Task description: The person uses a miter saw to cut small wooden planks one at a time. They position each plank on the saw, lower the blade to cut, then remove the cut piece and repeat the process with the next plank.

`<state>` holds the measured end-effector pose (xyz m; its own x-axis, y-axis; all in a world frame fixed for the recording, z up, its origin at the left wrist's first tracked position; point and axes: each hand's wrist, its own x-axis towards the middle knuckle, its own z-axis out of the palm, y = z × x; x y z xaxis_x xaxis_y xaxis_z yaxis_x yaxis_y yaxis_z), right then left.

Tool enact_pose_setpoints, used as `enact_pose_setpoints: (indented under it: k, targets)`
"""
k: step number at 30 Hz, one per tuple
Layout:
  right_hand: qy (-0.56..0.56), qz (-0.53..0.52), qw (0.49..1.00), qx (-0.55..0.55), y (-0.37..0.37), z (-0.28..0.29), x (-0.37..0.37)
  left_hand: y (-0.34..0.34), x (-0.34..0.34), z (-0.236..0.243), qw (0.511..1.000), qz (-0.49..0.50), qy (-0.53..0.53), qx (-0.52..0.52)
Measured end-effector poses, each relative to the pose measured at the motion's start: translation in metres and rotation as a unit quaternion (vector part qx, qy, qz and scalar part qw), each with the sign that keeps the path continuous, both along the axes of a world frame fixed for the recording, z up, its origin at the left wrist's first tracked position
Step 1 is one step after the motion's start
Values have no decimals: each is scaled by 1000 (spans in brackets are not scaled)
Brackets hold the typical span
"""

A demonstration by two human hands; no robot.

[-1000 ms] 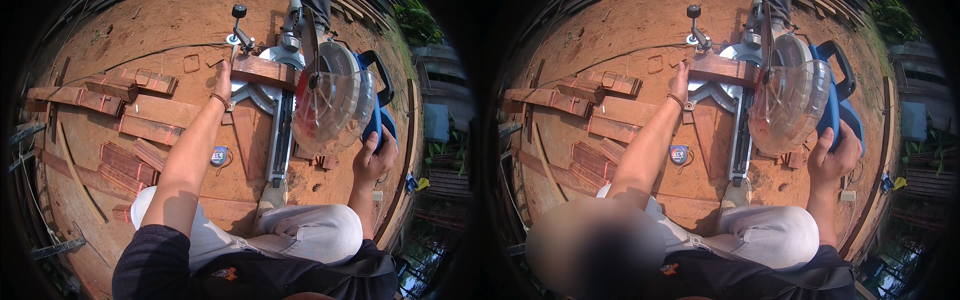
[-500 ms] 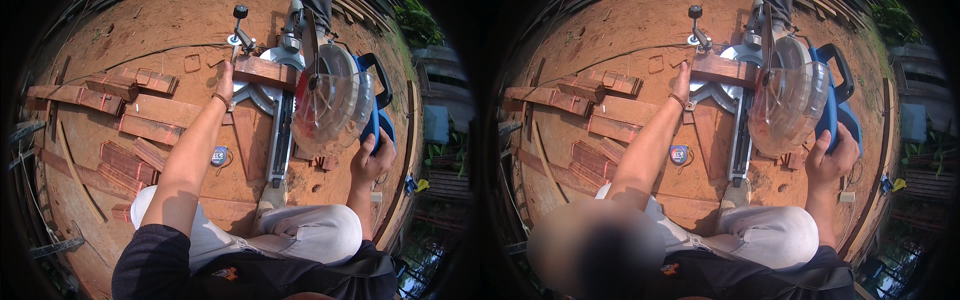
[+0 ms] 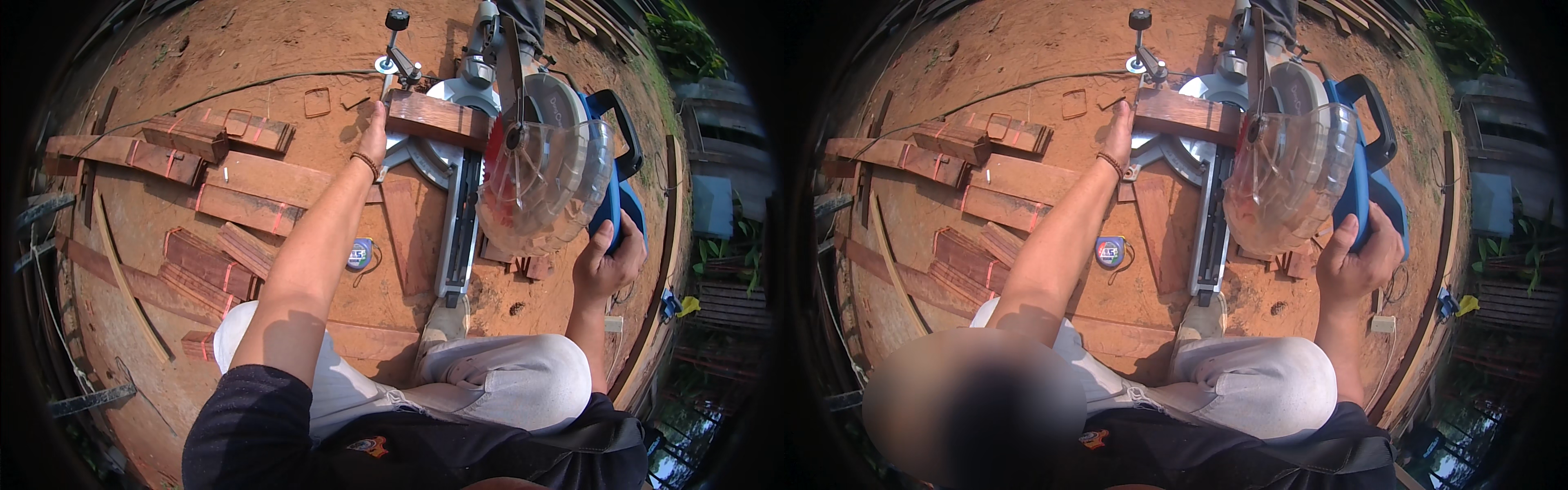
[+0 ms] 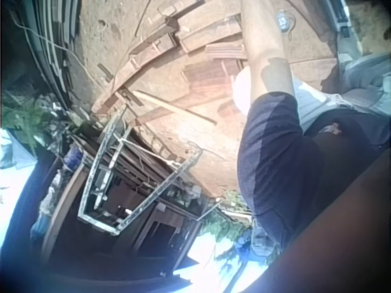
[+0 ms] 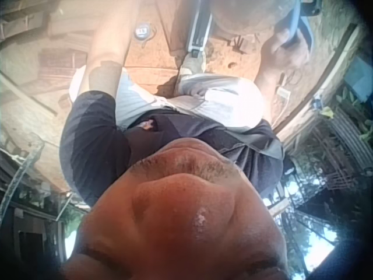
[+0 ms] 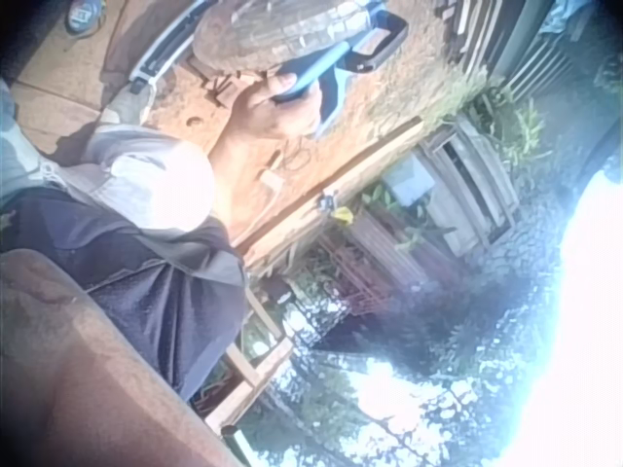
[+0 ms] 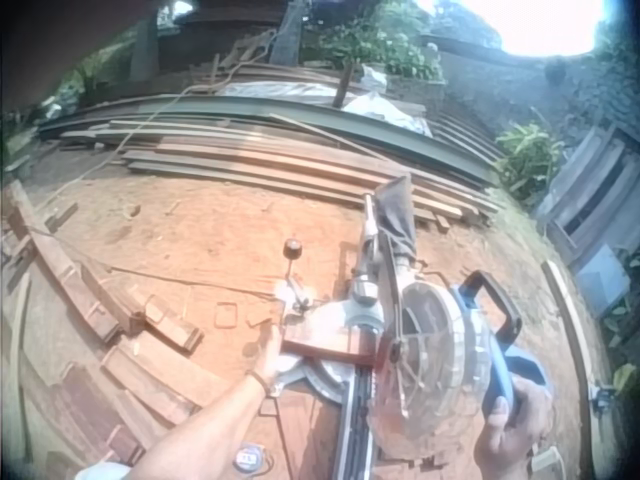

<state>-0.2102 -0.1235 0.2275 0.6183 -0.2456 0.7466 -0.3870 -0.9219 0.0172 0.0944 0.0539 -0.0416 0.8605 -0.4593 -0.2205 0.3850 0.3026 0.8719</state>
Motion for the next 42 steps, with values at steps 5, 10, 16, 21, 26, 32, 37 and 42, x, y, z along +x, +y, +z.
enact_pose_setpoints:
  k: [5, 10, 16, 21, 26, 32, 37, 42]
  targets:
    - [2, -3, 1000, 3, 0, 0, 0, 1, 9, -18, 999, -32, 20, 35]
    - [0, -3, 1000, -2, -1, -1, -1, 0, 9, -21, 997, -15, -21, 75]
    - [-6, 1, 1000, -3, -2, -3, -1, 1, 2, -1, 987, -59, -107, 102]
    - [-11, 7, 1000, 6, 0, -4, 0, 2, -1, 5, 973, -9, -135, 186]
    - [-10, -3, 1000, 15, 0, -5, -1, -5, -2, 2, 966, -15, -126, 224]
    - [-11, -4, 1000, 7, -3, -7, -3, -8, -4, 8, 953, 4, -128, 275]
    - [-12, -9, 1000, 4, -3, -8, -3, -9, -6, 10, 955, 0, -109, 277]
    - [-1, 2, 1000, 3, 0, -11, -5, -12, -3, -3, 953, 13, -114, 281]
